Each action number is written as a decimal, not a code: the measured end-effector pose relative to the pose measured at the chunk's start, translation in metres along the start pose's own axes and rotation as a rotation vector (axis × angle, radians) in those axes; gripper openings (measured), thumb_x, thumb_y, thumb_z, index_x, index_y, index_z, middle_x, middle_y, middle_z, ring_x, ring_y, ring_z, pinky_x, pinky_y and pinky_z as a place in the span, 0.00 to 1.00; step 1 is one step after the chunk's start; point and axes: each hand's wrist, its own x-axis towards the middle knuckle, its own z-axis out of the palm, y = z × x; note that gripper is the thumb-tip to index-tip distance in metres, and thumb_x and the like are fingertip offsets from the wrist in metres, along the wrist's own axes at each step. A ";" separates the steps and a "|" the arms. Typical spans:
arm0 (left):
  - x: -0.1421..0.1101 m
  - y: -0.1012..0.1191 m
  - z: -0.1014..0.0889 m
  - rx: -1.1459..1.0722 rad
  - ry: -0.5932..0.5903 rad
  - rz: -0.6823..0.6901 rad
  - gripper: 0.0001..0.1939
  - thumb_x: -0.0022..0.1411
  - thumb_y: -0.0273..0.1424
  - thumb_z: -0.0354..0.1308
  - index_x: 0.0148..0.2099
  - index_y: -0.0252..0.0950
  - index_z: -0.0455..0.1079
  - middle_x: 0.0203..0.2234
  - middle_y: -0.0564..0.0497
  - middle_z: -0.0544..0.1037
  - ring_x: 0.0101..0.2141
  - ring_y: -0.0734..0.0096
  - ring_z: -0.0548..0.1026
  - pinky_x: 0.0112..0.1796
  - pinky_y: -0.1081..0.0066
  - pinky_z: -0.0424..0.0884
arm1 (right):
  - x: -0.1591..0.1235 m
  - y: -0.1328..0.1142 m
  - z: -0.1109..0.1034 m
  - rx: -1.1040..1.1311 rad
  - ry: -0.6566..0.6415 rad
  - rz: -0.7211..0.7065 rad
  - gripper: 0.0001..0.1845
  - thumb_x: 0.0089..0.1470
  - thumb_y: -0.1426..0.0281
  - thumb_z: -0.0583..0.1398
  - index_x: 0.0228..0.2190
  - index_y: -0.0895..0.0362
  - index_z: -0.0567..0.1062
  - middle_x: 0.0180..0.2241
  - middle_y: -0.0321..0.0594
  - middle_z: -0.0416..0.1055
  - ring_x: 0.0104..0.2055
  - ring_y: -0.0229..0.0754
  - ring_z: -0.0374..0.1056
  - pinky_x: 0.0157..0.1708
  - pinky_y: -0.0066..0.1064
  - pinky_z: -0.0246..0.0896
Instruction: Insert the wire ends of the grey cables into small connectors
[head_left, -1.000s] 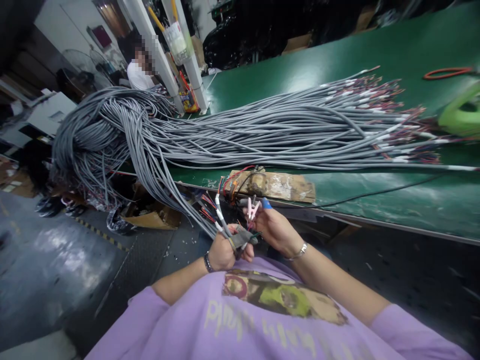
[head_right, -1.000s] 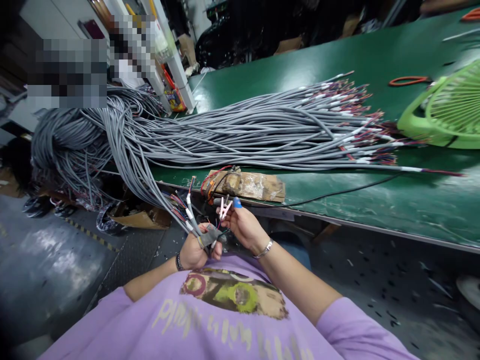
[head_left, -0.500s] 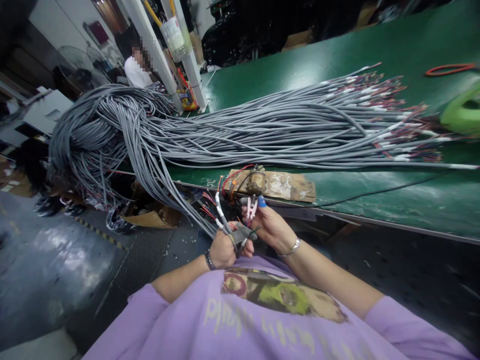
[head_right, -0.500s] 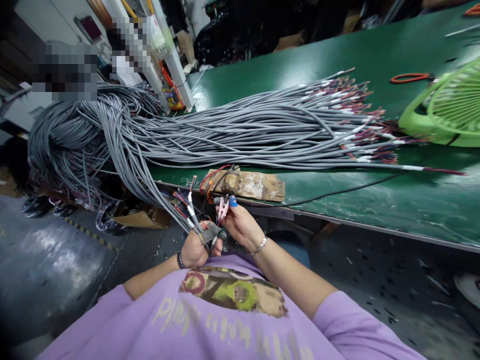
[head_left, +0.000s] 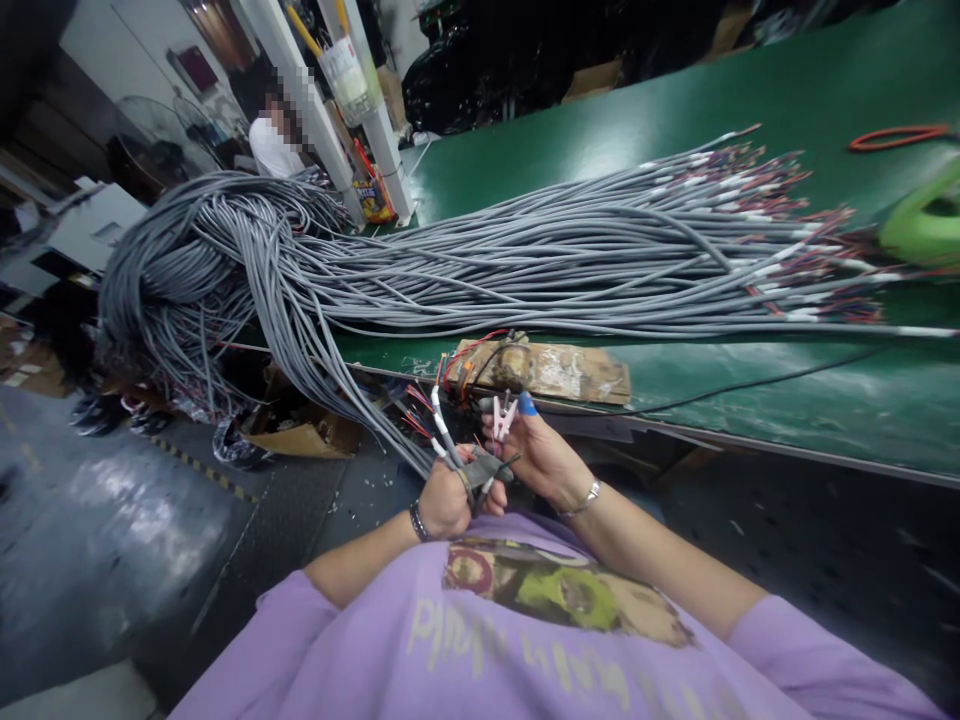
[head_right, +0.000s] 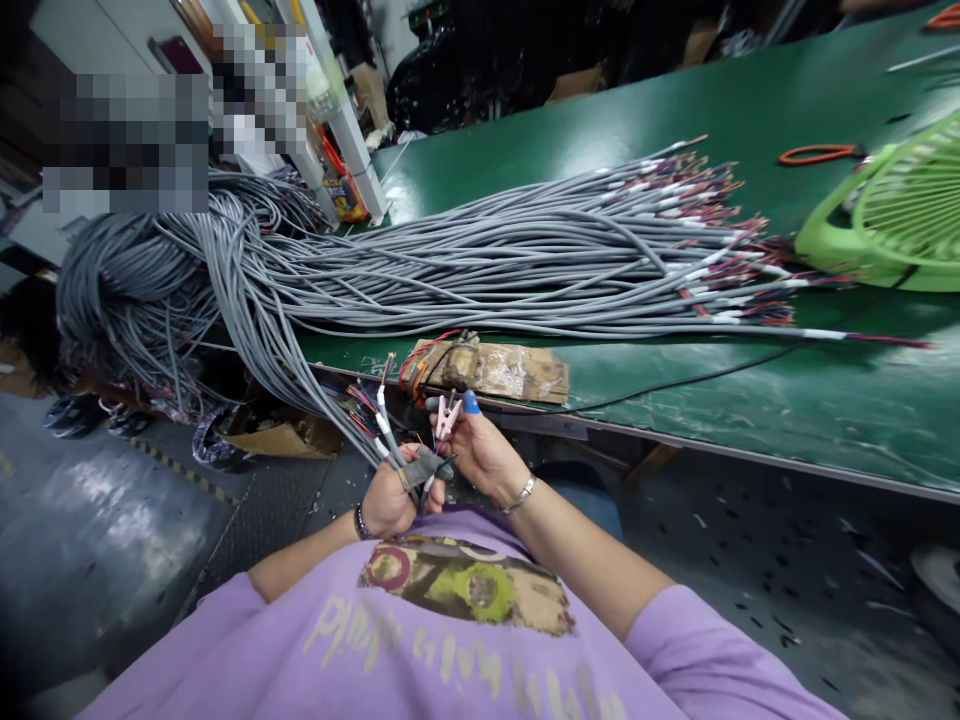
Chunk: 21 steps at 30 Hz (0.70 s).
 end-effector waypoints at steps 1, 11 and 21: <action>0.000 0.000 0.000 -0.002 -0.004 0.007 0.27 0.35 0.47 0.72 0.26 0.32 0.66 0.11 0.52 0.73 0.11 0.76 0.68 0.12 0.79 0.63 | -0.001 -0.001 0.000 -0.001 -0.010 0.012 0.20 0.46 0.49 0.64 0.25 0.54 0.77 0.25 0.37 0.74 0.23 0.35 0.65 0.24 0.26 0.62; -0.007 -0.008 -0.004 0.107 0.048 0.138 0.25 0.41 0.49 0.69 0.26 0.33 0.66 0.13 0.52 0.74 0.12 0.76 0.70 0.14 0.80 0.64 | -0.003 -0.003 -0.006 -0.105 -0.066 -0.064 0.12 0.46 0.59 0.65 0.28 0.54 0.78 0.26 0.36 0.74 0.27 0.36 0.65 0.25 0.27 0.59; -0.004 -0.011 0.000 0.192 0.142 0.209 0.25 0.43 0.51 0.67 0.27 0.33 0.67 0.14 0.52 0.75 0.12 0.75 0.71 0.14 0.79 0.65 | -0.014 -0.004 0.002 -0.525 0.135 -0.463 0.27 0.40 0.43 0.62 0.15 0.53 0.70 0.15 0.31 0.62 0.20 0.36 0.53 0.23 0.30 0.52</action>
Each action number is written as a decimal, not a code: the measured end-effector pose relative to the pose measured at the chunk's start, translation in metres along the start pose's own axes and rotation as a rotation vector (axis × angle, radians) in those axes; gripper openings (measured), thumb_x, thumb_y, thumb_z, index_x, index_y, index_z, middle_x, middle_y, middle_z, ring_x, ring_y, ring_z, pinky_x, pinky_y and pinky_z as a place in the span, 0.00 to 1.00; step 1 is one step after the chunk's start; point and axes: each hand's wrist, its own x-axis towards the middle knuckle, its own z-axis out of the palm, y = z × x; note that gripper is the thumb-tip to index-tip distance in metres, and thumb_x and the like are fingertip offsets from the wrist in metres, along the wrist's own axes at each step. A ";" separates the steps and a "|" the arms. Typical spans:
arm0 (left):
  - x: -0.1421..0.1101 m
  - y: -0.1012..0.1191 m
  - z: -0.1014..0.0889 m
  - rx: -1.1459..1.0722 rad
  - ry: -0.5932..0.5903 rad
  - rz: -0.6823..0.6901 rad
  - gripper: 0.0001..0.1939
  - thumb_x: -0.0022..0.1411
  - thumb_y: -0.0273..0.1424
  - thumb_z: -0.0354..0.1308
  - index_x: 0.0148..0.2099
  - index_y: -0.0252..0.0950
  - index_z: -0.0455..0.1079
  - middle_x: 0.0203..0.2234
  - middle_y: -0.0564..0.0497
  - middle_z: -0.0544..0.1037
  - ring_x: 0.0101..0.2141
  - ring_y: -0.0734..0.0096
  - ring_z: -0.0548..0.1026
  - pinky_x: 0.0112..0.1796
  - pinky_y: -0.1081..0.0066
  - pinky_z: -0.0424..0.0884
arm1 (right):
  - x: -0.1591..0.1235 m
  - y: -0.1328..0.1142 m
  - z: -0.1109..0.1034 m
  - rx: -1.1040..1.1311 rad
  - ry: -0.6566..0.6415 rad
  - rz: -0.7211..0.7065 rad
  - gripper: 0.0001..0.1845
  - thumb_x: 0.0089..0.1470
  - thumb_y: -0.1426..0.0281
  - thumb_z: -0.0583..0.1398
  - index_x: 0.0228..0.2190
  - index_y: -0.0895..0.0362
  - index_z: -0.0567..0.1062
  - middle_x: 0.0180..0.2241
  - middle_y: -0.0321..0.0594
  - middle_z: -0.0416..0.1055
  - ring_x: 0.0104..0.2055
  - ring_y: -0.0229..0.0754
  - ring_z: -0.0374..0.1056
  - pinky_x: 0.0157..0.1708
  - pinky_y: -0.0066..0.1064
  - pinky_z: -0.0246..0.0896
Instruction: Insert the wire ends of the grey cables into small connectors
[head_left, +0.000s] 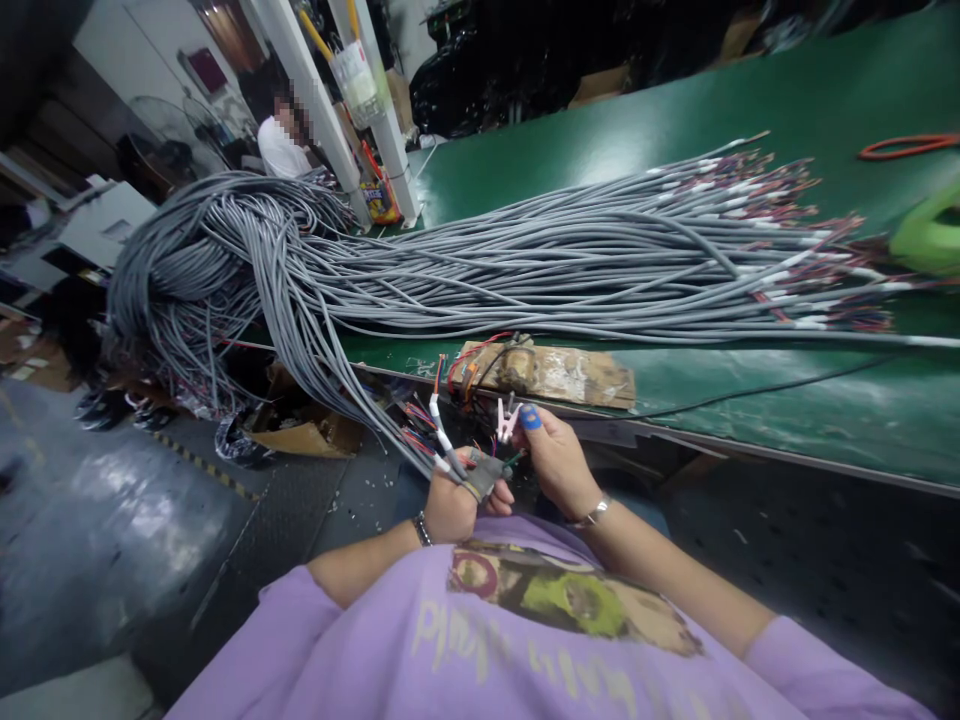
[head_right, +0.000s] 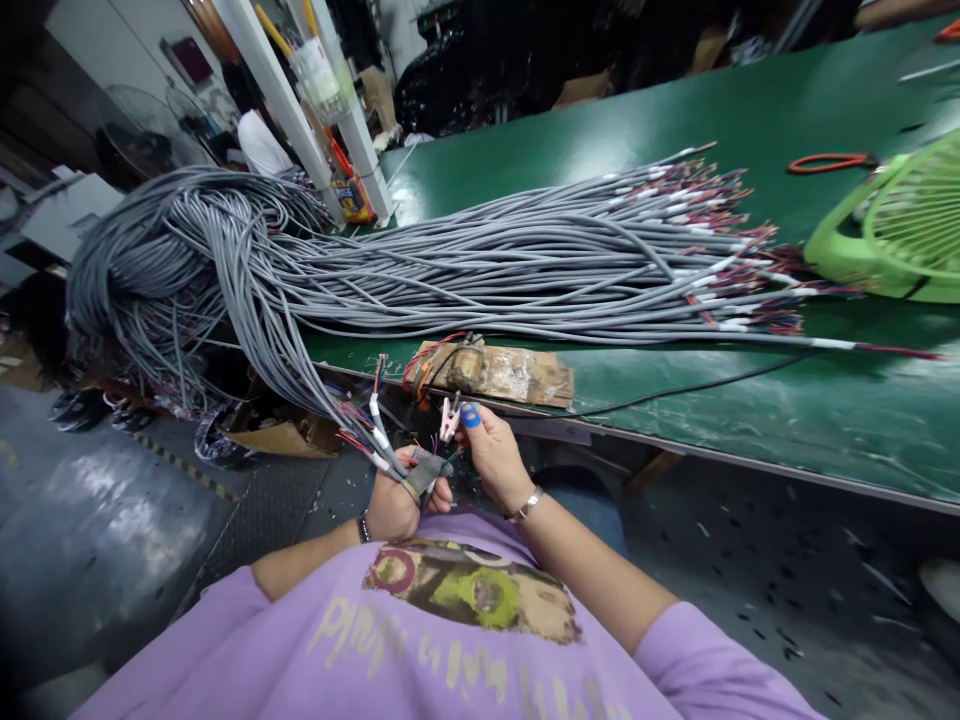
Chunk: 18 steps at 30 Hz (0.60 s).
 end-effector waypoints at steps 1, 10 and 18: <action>0.000 0.000 0.001 0.001 0.002 0.001 0.26 0.43 0.51 0.67 0.26 0.33 0.67 0.14 0.52 0.75 0.12 0.75 0.70 0.14 0.79 0.65 | 0.001 0.000 0.001 0.048 -0.023 0.042 0.27 0.39 0.42 0.62 0.16 0.53 0.71 0.16 0.32 0.63 0.20 0.36 0.54 0.23 0.30 0.52; 0.000 0.000 0.006 0.019 0.044 -0.013 0.27 0.41 0.53 0.67 0.25 0.33 0.66 0.13 0.52 0.74 0.12 0.75 0.70 0.14 0.78 0.65 | 0.008 0.013 0.007 0.476 -0.052 0.289 0.23 0.29 0.52 0.73 0.23 0.57 0.78 0.22 0.34 0.72 0.24 0.33 0.61 0.26 0.27 0.58; 0.000 -0.002 0.004 0.069 0.038 -0.002 0.26 0.44 0.53 0.65 0.26 0.33 0.67 0.13 0.52 0.74 0.13 0.75 0.70 0.14 0.79 0.63 | 0.009 0.015 0.008 0.507 -0.027 0.279 0.21 0.31 0.54 0.73 0.25 0.56 0.79 0.22 0.33 0.73 0.24 0.34 0.63 0.27 0.27 0.60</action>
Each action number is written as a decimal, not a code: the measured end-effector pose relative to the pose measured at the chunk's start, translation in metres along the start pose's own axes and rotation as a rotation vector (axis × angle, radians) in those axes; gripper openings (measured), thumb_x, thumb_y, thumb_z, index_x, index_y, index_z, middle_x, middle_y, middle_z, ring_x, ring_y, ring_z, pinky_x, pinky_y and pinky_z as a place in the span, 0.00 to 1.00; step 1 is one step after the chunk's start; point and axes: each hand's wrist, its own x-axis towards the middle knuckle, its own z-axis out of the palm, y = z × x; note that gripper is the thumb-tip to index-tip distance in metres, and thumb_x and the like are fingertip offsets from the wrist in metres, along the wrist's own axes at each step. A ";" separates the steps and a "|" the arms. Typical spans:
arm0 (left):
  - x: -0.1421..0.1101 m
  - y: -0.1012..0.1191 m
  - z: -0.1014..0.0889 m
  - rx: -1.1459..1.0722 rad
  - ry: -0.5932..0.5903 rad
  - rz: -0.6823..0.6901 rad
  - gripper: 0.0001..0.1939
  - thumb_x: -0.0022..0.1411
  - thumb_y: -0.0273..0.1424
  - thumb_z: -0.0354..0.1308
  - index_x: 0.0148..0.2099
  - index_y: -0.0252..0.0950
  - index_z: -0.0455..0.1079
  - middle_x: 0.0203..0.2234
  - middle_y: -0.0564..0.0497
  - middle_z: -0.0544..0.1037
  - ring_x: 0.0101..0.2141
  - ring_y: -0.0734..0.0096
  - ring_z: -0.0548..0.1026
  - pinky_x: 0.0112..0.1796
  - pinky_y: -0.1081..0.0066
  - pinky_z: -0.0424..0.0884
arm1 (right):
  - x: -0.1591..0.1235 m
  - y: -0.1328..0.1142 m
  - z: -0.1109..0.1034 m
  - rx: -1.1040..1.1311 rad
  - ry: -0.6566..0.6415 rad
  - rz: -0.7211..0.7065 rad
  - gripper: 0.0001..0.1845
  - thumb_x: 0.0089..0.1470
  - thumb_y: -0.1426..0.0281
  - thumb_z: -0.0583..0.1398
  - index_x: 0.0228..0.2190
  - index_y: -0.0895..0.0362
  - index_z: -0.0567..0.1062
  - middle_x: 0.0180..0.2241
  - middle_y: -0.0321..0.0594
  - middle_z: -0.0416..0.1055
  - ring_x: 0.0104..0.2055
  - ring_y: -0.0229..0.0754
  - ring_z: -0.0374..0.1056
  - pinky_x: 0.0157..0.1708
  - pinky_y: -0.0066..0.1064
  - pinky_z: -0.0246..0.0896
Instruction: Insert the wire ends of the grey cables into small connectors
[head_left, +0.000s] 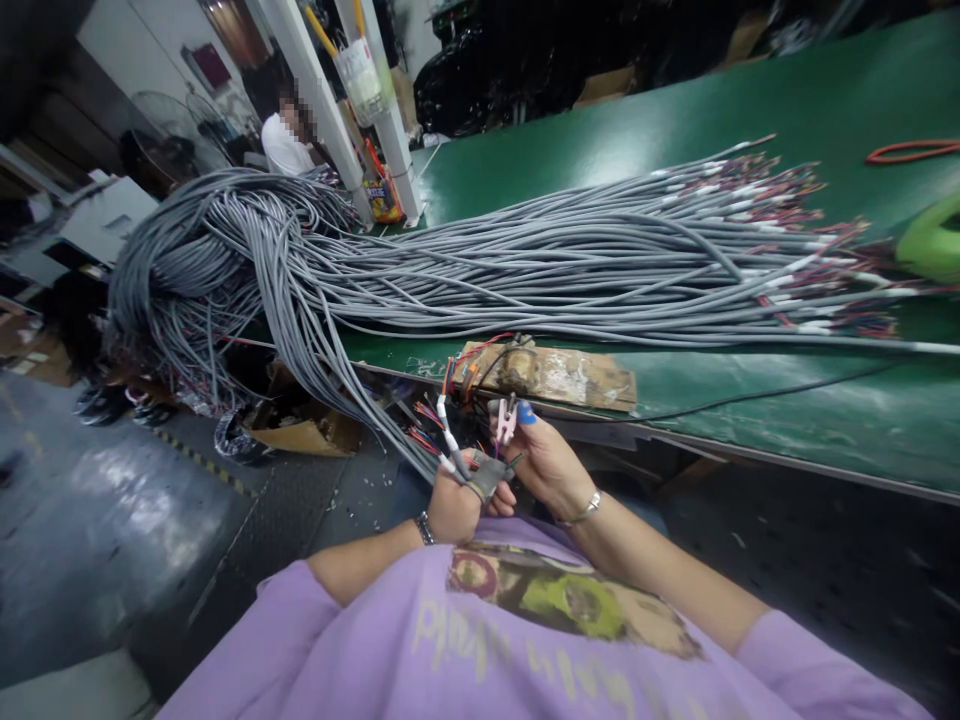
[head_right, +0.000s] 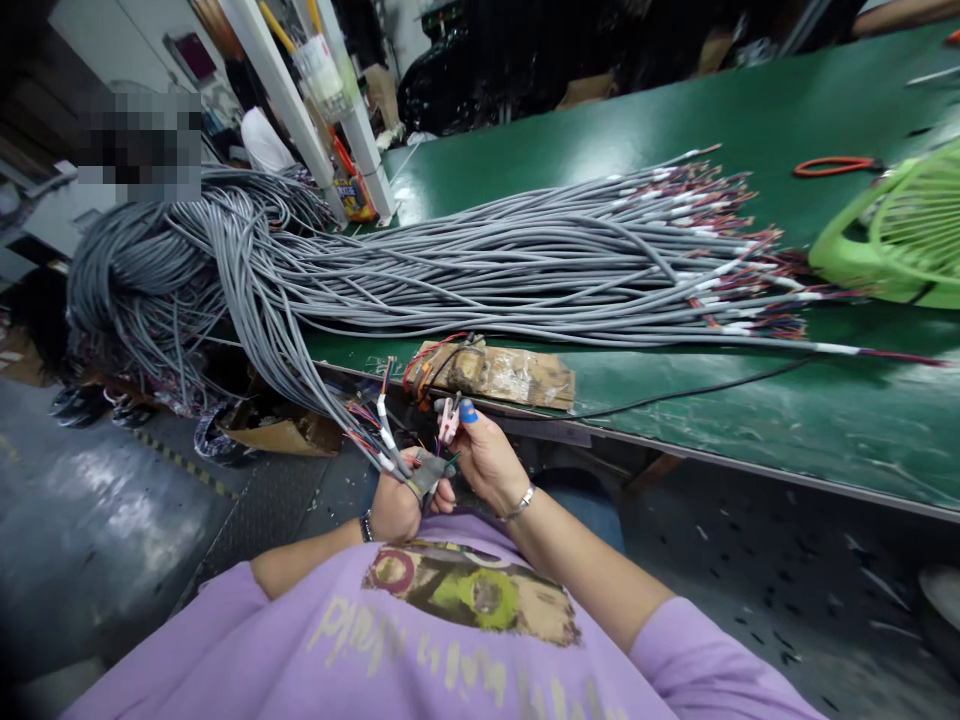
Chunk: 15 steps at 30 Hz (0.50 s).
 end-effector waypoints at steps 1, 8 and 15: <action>0.000 0.000 0.000 -0.005 -0.002 0.001 0.27 0.44 0.53 0.65 0.26 0.33 0.67 0.13 0.52 0.74 0.13 0.75 0.70 0.14 0.79 0.63 | 0.000 0.000 0.000 -0.005 -0.002 0.004 0.21 0.32 0.54 0.72 0.25 0.56 0.78 0.22 0.33 0.73 0.24 0.34 0.63 0.27 0.28 0.60; -0.001 0.001 -0.001 -0.036 -0.019 -0.011 0.27 0.42 0.53 0.66 0.26 0.33 0.66 0.14 0.53 0.74 0.12 0.76 0.70 0.14 0.79 0.63 | -0.003 0.001 -0.002 -0.050 -0.019 0.057 0.25 0.34 0.48 0.69 0.27 0.54 0.77 0.23 0.35 0.71 0.25 0.36 0.63 0.23 0.27 0.59; -0.001 -0.001 -0.009 -0.028 -0.097 -0.006 0.27 0.42 0.54 0.66 0.25 0.33 0.66 0.14 0.52 0.75 0.13 0.75 0.71 0.15 0.78 0.63 | -0.003 -0.006 -0.026 -0.142 -0.250 0.217 0.30 0.43 0.40 0.59 0.28 0.55 0.76 0.26 0.39 0.72 0.27 0.38 0.65 0.27 0.28 0.62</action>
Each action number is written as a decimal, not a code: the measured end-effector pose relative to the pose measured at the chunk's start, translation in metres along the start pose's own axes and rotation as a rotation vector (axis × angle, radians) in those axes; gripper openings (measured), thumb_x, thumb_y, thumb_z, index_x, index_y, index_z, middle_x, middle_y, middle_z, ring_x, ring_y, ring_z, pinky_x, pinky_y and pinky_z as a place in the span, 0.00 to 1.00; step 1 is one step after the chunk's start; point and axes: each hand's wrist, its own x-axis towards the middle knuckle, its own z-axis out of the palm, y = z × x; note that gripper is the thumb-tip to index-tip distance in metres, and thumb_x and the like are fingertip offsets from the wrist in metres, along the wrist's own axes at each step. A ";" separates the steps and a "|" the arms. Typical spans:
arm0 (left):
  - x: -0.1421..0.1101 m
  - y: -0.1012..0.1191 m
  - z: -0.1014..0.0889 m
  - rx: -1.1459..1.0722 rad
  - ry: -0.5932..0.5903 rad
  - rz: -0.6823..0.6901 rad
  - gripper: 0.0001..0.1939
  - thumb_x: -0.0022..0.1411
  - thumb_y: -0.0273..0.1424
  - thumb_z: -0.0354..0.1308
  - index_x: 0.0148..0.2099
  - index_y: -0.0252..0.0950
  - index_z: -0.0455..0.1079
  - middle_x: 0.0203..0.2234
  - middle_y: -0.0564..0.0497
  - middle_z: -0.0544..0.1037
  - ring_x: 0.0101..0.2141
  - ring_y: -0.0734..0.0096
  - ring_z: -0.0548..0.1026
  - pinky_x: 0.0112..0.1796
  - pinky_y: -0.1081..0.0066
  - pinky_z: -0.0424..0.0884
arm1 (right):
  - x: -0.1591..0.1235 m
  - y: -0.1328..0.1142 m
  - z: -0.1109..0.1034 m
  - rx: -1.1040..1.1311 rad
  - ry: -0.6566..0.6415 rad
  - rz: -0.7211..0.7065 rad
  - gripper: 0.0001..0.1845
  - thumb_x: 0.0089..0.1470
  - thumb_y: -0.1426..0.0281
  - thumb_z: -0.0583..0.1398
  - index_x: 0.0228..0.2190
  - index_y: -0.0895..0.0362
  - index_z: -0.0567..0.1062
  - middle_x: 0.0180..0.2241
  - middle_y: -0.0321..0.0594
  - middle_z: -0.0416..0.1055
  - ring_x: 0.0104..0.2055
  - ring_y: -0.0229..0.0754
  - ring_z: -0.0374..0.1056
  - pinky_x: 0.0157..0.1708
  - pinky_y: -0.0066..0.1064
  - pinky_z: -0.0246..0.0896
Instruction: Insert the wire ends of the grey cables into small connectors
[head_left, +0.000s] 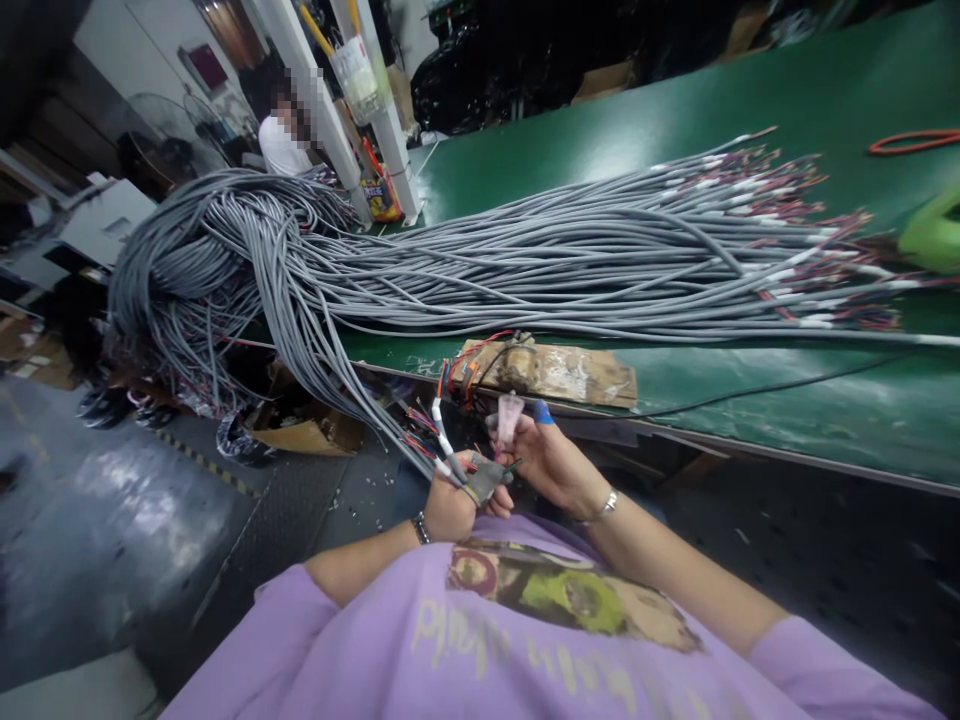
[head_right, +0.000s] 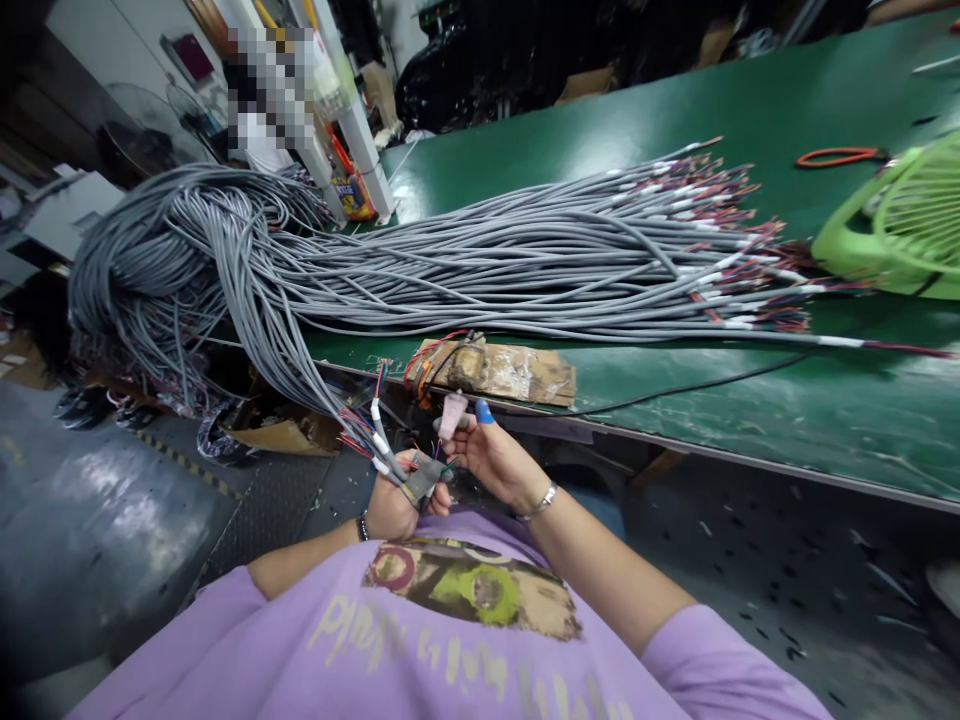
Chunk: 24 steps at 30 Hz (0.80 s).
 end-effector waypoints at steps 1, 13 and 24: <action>0.000 0.000 -0.001 0.010 -0.011 0.003 0.27 0.43 0.54 0.65 0.25 0.33 0.66 0.14 0.52 0.75 0.13 0.75 0.71 0.15 0.78 0.63 | -0.002 -0.002 -0.004 -0.031 -0.041 0.037 0.32 0.42 0.39 0.59 0.28 0.56 0.76 0.25 0.39 0.72 0.27 0.37 0.66 0.27 0.28 0.62; -0.003 0.010 -0.002 0.202 -0.118 -0.069 0.28 0.41 0.56 0.64 0.23 0.34 0.66 0.14 0.51 0.74 0.15 0.75 0.71 0.18 0.76 0.66 | -0.023 -0.052 0.014 -0.772 -0.239 0.109 0.24 0.39 0.49 0.66 0.22 0.59 0.72 0.21 0.32 0.65 0.24 0.34 0.58 0.27 0.28 0.55; 0.001 0.012 -0.001 0.250 -0.267 -0.188 0.26 0.43 0.51 0.65 0.19 0.32 0.69 0.12 0.48 0.73 0.14 0.73 0.70 0.17 0.75 0.64 | -0.028 -0.038 0.015 -0.961 -0.233 -0.042 0.22 0.46 0.50 0.61 0.24 0.59 0.72 0.22 0.35 0.67 0.26 0.36 0.59 0.27 0.29 0.56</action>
